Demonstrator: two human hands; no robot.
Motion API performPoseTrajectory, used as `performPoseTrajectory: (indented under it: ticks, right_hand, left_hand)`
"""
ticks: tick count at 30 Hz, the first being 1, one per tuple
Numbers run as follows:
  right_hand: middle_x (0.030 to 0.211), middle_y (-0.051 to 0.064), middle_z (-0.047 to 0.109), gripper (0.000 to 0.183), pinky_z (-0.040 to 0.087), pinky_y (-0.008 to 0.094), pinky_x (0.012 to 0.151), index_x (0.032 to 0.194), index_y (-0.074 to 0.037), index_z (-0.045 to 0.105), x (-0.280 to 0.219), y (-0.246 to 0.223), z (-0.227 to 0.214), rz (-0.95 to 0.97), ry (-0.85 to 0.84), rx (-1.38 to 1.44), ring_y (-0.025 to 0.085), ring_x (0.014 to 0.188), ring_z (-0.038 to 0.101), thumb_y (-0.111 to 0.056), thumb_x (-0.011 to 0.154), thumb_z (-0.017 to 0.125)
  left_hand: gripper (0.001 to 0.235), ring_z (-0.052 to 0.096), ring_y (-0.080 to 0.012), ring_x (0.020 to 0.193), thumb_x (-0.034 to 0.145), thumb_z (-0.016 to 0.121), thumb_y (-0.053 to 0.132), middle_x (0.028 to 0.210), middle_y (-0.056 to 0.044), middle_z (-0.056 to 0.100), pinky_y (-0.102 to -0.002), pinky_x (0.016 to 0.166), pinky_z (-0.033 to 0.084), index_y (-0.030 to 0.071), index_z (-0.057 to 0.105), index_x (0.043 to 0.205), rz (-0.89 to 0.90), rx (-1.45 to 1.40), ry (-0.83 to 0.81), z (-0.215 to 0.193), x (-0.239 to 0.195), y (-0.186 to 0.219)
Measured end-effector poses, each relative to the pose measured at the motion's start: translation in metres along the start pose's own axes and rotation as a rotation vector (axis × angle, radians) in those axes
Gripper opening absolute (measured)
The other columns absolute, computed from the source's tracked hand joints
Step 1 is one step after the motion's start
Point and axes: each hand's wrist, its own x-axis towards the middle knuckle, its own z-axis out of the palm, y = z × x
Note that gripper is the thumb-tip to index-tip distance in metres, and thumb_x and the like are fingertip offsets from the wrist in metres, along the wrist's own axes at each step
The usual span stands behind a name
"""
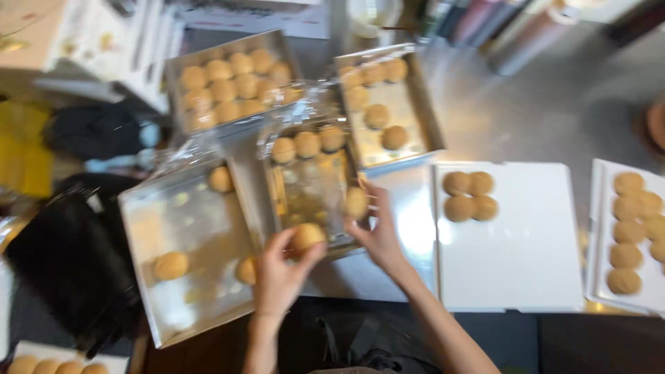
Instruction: Arrange round pastries onto boards to form large letter shapes.
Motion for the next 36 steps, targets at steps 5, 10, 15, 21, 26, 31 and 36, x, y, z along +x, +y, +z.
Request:
performPoseTrajectory:
  ticks: [5, 10, 15, 21, 26, 31, 36]
  right_hand:
    - [0.132, 0.015, 0.054, 0.071, 0.06, 0.034, 0.08, 0.142, -0.002, 0.046, -0.069, 0.079, -0.178, 0.256, 0.311, -0.271, 0.022, 0.107, 0.065, -0.01, 0.08, 0.081]
    - [0.129, 0.019, 0.051, 0.071, 0.06, 0.034, 0.079, 0.139, 0.001, 0.046, -0.092, 0.124, -0.246, 0.383, 0.323, -0.394, 0.025, 0.105, 0.064, -0.013, 0.08, 0.083]
    - [0.124, 0.017, 0.054, 0.073, 0.055, 0.038, 0.088, 0.142, -0.003, 0.048, -0.087, 0.121, -0.248, 0.348, 0.172, -0.413, 0.029, 0.106, 0.06, -0.018, 0.081, 0.086]
    - [0.127, 0.016, 0.054, 0.077, 0.052, 0.04, 0.093, 0.145, -0.003, 0.046, -0.097, 0.115, -0.266, 0.151, 0.062, -0.427, 0.029, 0.11, 0.058, -0.015, 0.079, 0.084]
    - [0.122, 0.014, 0.058, 0.074, 0.05, 0.042, 0.091, 0.142, -0.004, 0.049, -0.091, 0.108, -0.268, 0.108, 0.026, -0.47, 0.03, 0.107, 0.056, -0.018, 0.078, 0.085]
    - [0.117, 0.011, 0.062, 0.062, 0.049, 0.042, 0.091, 0.135, -0.004, 0.056, -0.091, 0.113, -0.271, 0.105, 0.047, -0.493, 0.029, 0.103, 0.056, -0.02, 0.081, 0.084]
    - [0.122, 0.012, 0.063, 0.061, 0.05, 0.04, 0.092, 0.14, -0.003, 0.055, -0.093, 0.11, -0.268, 0.079, 0.035, -0.423, 0.028, 0.104, 0.056, -0.016, 0.086, 0.08]
  left_hand:
    - [0.064, 0.072, -0.0261, 0.084, 0.073, 0.09, 0.04, 0.1, -0.015, 0.072, -0.038, 0.07, 0.06, -0.001, 0.065, 0.115, 0.166, 0.275, -0.301, 0.203, 0.004, 0.021]
    - [0.066, 0.068, -0.0399, 0.094, 0.077, 0.086, 0.044, 0.11, -0.022, 0.061, -0.048, 0.078, 0.058, -0.003, 0.056, 0.112, 0.237, 0.446, -0.385, 0.325, -0.005, -0.038]
    - [0.065, 0.066, -0.0428, 0.095, 0.078, 0.084, 0.047, 0.116, -0.021, 0.057, -0.051, 0.077, 0.056, 0.002, 0.054, 0.114, 0.109, 0.536, -0.167, 0.34, -0.017, -0.026]
    - [0.065, 0.06, -0.0402, 0.11, 0.066, 0.09, 0.023, 0.119, -0.014, 0.061, -0.049, 0.079, 0.053, 0.006, 0.055, 0.118, 0.182, 0.6, -0.164, 0.326, -0.035, -0.025]
    - [0.063, 0.058, -0.0375, 0.112, 0.07, 0.089, 0.013, 0.116, -0.014, 0.062, -0.046, 0.089, 0.052, 0.008, 0.055, 0.123, 0.271, 0.508, -0.123, 0.33, -0.036, -0.043]
    - [0.06, 0.059, -0.0402, 0.109, 0.074, 0.089, 0.009, 0.116, -0.017, 0.058, -0.047, 0.09, 0.052, 0.005, 0.052, 0.122, 0.344, 0.442, 0.026, 0.343, -0.042, -0.043]
    - [0.071, 0.058, -0.044, 0.11, 0.072, 0.091, 0.011, 0.12, -0.021, 0.053, -0.047, 0.088, 0.052, 0.004, 0.049, 0.128, 0.274, 0.357, 0.035, 0.353, -0.044, -0.049]
